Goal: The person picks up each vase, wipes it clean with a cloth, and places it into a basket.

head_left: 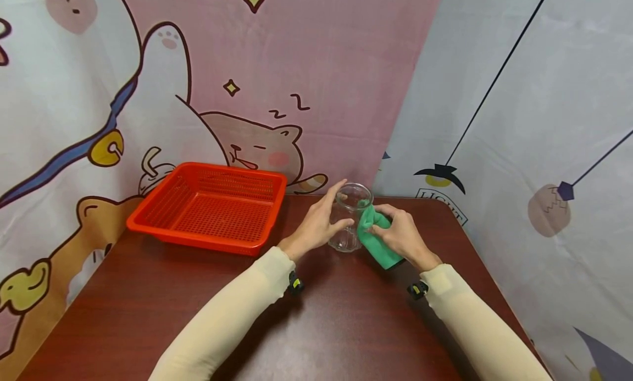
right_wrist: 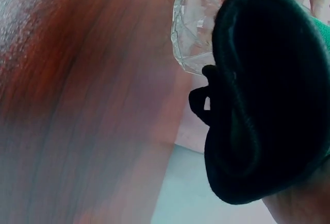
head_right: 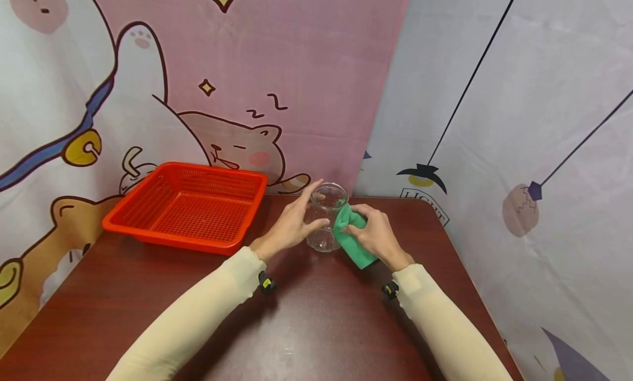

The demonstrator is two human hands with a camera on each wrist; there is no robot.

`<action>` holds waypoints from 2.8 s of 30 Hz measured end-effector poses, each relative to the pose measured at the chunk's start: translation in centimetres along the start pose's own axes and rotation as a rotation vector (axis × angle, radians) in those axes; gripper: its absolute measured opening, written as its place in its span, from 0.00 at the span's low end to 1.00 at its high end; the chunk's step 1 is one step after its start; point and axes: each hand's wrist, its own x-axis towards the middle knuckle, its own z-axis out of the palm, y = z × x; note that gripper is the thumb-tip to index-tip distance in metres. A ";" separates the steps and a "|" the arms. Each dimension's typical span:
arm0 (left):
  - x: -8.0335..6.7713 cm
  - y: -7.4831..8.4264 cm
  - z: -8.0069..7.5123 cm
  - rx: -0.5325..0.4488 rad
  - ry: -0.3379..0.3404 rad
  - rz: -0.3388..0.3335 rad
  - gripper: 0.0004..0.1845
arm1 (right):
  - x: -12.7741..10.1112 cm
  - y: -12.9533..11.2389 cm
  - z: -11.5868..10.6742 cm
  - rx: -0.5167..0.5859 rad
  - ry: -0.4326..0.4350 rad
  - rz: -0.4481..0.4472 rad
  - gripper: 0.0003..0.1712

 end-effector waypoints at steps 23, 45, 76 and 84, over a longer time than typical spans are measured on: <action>-0.2 0.2 0.0 -0.013 -0.006 -0.011 0.57 | -0.5 0.8 0.4 -0.064 -0.094 -0.011 0.29; 0.0 0.2 0.0 -0.018 -0.013 -0.039 0.57 | -0.7 1.9 1.5 -0.198 -0.170 -0.044 0.24; 0.1 0.3 -0.3 -0.025 -0.006 -0.009 0.56 | -0.1 1.6 1.6 -0.010 -0.259 0.121 0.34; 0.1 0.3 -0.3 -0.030 -0.016 -0.017 0.57 | -0.2 2.0 1.5 0.051 -0.267 0.151 0.35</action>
